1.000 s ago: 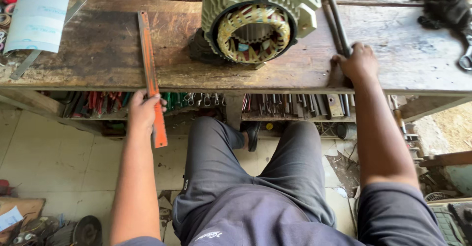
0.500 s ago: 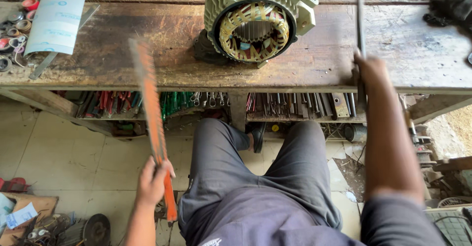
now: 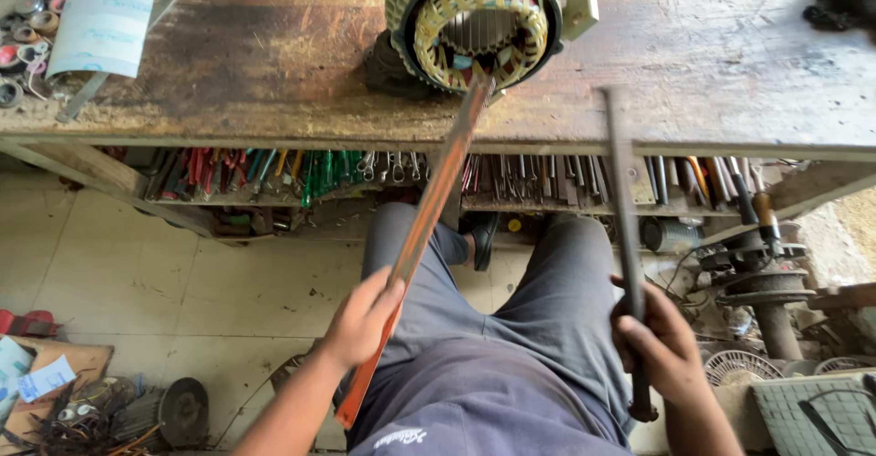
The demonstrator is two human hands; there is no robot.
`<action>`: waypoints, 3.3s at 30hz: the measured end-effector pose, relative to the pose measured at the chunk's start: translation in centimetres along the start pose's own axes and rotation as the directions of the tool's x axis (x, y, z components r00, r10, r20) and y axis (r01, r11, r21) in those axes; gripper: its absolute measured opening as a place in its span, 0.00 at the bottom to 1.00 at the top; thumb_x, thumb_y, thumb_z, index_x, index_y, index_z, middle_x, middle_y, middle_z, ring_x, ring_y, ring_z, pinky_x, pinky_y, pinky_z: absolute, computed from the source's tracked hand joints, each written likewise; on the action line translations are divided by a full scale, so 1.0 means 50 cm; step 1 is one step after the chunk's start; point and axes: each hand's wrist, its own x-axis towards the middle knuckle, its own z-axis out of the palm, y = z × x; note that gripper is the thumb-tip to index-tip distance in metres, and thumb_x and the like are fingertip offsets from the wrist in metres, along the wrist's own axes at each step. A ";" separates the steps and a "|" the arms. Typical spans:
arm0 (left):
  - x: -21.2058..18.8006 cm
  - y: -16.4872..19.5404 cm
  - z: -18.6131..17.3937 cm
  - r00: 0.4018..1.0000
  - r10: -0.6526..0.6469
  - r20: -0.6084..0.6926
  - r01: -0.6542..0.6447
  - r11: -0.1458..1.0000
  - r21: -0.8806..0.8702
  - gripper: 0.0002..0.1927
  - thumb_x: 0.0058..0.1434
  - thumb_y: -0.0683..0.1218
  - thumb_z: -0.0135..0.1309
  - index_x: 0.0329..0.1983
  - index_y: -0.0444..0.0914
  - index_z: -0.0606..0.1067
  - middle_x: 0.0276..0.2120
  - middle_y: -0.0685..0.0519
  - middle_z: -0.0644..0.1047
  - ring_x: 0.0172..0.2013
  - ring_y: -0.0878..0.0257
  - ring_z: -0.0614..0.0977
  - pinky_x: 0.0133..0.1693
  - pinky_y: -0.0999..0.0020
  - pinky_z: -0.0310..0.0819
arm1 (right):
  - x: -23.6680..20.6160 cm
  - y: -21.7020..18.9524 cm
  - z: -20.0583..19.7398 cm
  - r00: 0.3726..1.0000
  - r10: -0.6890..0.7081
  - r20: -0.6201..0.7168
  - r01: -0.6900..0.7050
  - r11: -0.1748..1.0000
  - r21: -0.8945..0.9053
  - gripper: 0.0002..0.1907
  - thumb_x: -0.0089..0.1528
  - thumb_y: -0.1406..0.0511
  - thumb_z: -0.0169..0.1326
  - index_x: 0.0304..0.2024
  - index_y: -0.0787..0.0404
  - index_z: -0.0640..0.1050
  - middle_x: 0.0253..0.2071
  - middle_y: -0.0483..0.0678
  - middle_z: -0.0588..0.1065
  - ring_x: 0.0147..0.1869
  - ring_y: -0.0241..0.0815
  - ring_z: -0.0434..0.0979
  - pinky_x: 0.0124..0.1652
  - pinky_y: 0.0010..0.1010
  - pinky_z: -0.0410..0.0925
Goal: The person works on a disassembled electric motor stator on a workbench, using a hacksaw blade and a metal rod to work inside the stator's winding slots, repositioning the motor housing and pressing on the windings by hand between tool passes.
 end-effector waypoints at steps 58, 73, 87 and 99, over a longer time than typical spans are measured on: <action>0.501 0.136 0.166 0.995 0.073 0.074 0.020 0.562 -0.827 0.19 0.73 0.61 0.41 0.32 0.45 0.66 0.15 0.61 0.63 0.13 0.71 0.61 0.16 0.73 0.52 | 0.333 -0.206 0.262 0.996 -0.087 0.010 0.065 0.667 -0.742 0.35 0.65 0.69 0.54 0.74 0.52 0.61 0.35 0.46 0.74 0.31 0.34 0.69 0.31 0.28 0.65; 0.507 0.134 0.164 0.995 0.050 0.084 0.041 0.568 -0.822 0.21 0.73 0.61 0.41 0.29 0.44 0.65 0.15 0.60 0.64 0.13 0.70 0.61 0.15 0.72 0.53 | 0.334 -0.193 0.264 0.992 -0.124 0.029 0.110 0.709 -0.696 0.35 0.64 0.71 0.54 0.74 0.52 0.63 0.33 0.45 0.73 0.28 0.32 0.68 0.28 0.27 0.64; 0.503 0.110 0.180 0.995 0.077 0.057 0.008 0.527 -0.850 0.20 0.73 0.59 0.40 0.30 0.44 0.65 0.15 0.59 0.63 0.12 0.69 0.61 0.16 0.71 0.52 | 0.340 -0.179 0.251 0.942 -0.260 0.212 0.292 0.326 -0.899 0.33 0.68 0.70 0.51 0.75 0.61 0.60 0.40 0.54 0.77 0.38 0.40 0.76 0.37 0.31 0.72; 0.498 0.094 0.206 0.995 0.096 0.014 -0.036 0.493 -0.869 0.20 0.74 0.59 0.39 0.29 0.43 0.65 0.14 0.58 0.63 0.11 0.67 0.61 0.15 0.68 0.52 | 0.332 -0.198 0.264 1.000 -0.027 -0.011 0.000 0.380 -0.925 0.36 0.66 0.68 0.51 0.76 0.51 0.58 0.49 0.54 0.76 0.37 0.43 0.78 0.34 0.33 0.73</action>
